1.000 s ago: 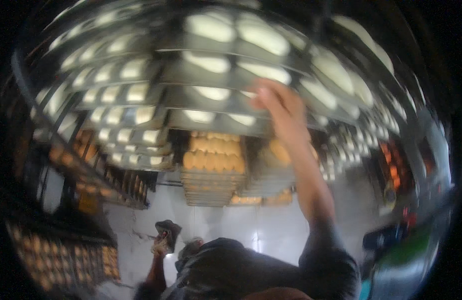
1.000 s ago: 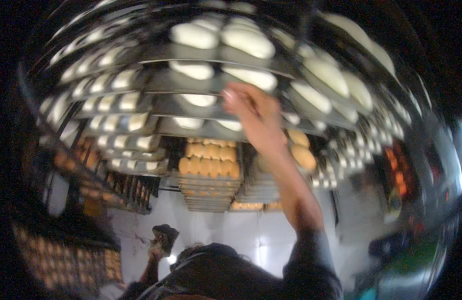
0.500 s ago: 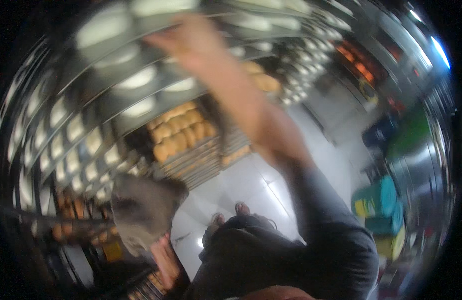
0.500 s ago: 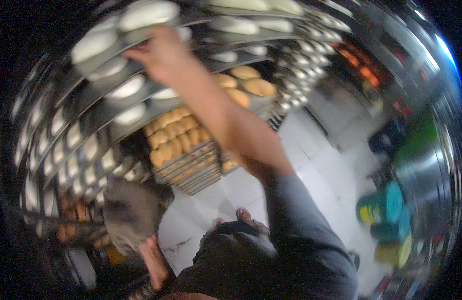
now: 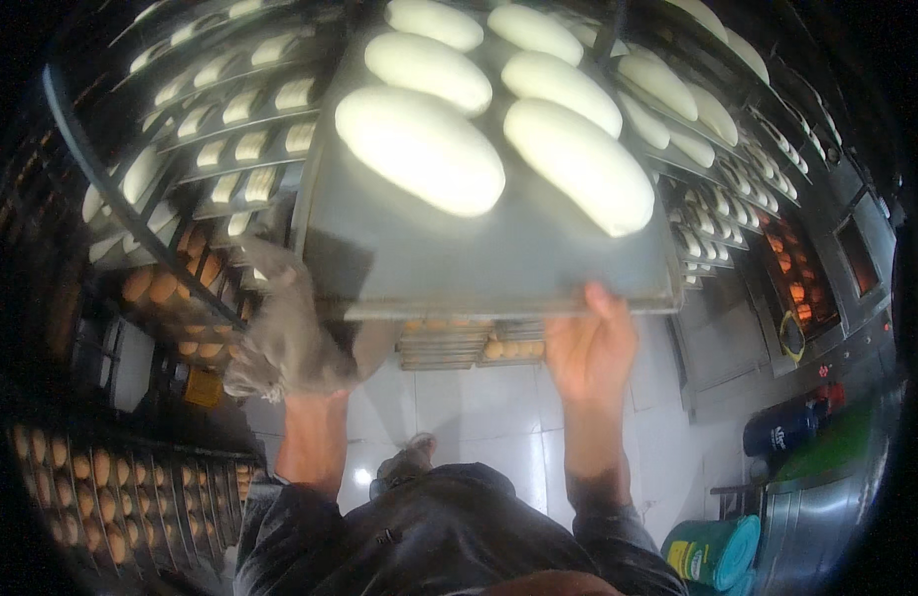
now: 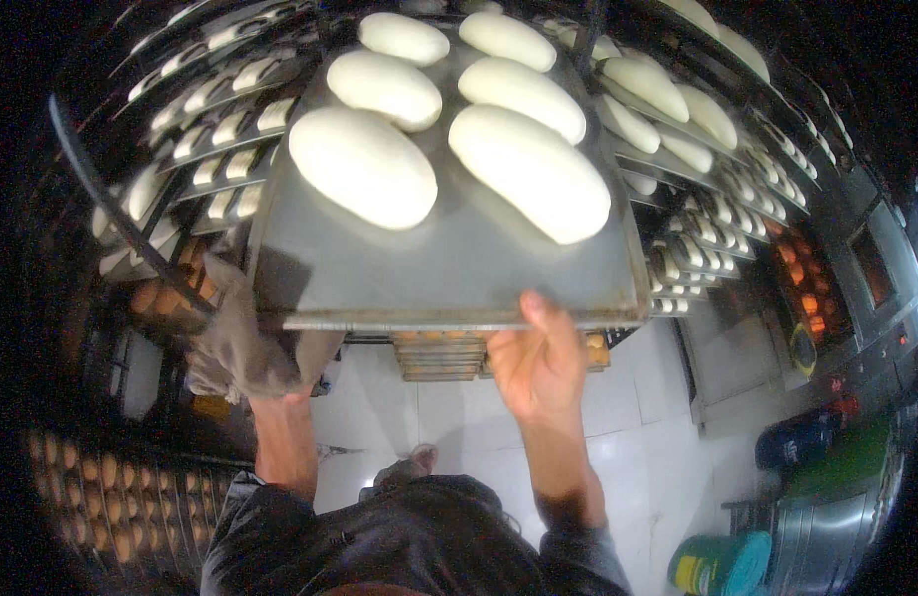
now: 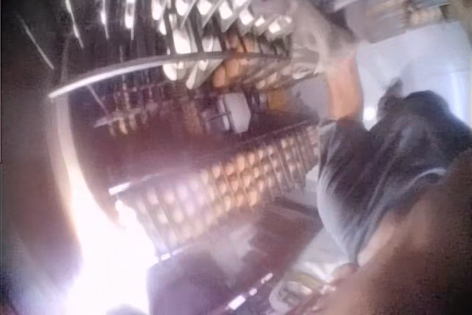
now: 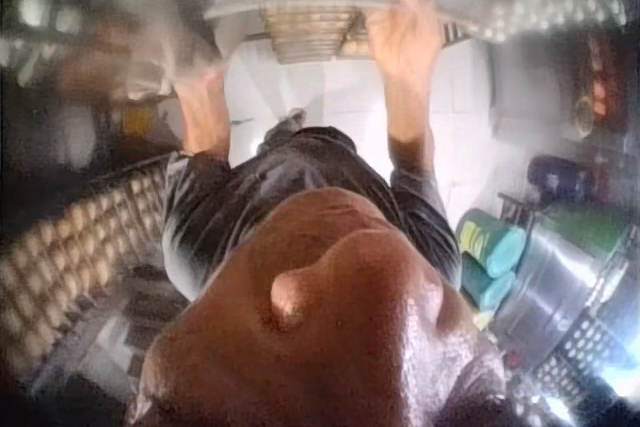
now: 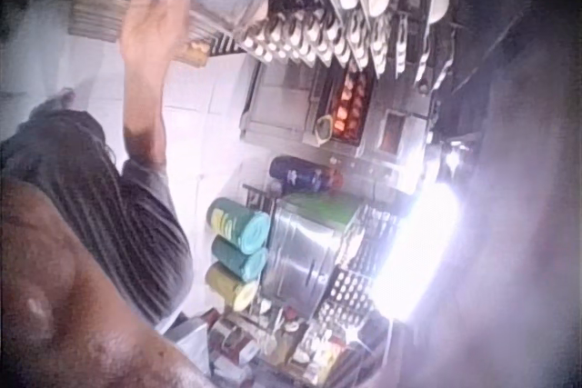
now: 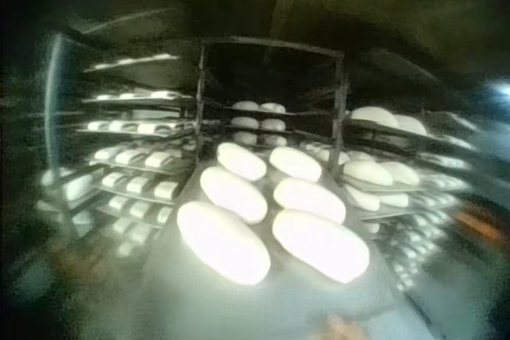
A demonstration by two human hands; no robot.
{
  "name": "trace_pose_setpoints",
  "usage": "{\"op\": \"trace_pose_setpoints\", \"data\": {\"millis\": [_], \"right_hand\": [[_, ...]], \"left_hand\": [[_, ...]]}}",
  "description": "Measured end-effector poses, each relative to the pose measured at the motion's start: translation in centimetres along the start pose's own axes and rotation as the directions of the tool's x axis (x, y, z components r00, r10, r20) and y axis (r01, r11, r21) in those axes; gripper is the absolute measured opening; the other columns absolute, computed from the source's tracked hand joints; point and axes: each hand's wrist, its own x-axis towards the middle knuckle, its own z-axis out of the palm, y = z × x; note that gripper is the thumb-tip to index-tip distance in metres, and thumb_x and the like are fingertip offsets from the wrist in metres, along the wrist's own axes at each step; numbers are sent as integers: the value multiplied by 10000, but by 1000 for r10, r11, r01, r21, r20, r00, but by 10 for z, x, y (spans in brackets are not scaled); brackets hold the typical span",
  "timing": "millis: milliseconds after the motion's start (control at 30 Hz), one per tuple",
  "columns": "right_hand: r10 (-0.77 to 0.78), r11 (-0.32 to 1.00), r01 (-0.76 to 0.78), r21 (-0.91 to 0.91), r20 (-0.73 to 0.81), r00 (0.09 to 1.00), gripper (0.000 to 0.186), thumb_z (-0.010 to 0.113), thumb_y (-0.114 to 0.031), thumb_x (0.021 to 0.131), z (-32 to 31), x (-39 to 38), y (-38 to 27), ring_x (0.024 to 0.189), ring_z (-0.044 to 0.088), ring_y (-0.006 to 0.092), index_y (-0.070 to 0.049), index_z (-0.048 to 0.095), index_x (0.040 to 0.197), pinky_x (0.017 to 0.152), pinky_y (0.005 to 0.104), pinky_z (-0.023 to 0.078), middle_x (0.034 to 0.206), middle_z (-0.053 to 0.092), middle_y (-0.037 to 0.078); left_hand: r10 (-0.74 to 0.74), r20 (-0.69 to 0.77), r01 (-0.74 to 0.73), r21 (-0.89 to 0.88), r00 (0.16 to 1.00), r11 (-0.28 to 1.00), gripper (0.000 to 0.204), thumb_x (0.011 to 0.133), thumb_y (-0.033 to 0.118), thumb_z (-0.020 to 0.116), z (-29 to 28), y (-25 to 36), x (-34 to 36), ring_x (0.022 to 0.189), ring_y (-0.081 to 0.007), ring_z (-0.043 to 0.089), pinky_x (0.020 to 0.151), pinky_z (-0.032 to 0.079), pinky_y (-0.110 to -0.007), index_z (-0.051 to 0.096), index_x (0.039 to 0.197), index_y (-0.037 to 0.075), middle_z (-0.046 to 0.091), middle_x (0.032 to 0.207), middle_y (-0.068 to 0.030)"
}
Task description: The person uses heat-resistant cloths and mitts to unload trays of baked bread from an oven and place them onto racks, and then loads trays of raw dough into the oven.
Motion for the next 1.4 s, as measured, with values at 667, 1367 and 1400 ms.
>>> {"op": "trace_pose_setpoints", "data": {"millis": [667, 1367, 1400], "right_hand": [[-281, 959, 283, -28, -222, 933, 381, 553, -25, 790, -100, -318, -210, 1099, 537, 250, 46, 525, 1163, 1027, 411, 369, 1148, 585, 158], [-574, 819, 421, -390, -550, 607, 211, 560, -167, 848, -322, -203, -438, 943, 634, 249, -8, 610, 976, 945, 492, 460, 967, 659, 119], [-564, 826, 408, -389, -559, 608, 218, 565, -163, 847, -333, -192, -452, 952, 631, 255, 2, 605, 983, 942, 498, 468, 979, 654, 127]], "left_hand": [[316, 638, -495, 120, 703, 861, 307, 792, 214, 638, 161, 213, -256, 918, -190, 577, 792, 464, -305, 606, 1058, 66, 599, 977, -51], [503, 822, -492, -333, 266, 805, 347, 722, 426, 727, 655, 149, -242, 617, -273, 600, 590, 480, -364, 680, 763, 85, 616, 666, -86], [557, 781, -549, -344, 283, 761, 360, 706, 428, 742, 677, 147, -238, 574, -277, 591, 567, 478, -358, 677, 719, 74, 600, 617, -79]]}}
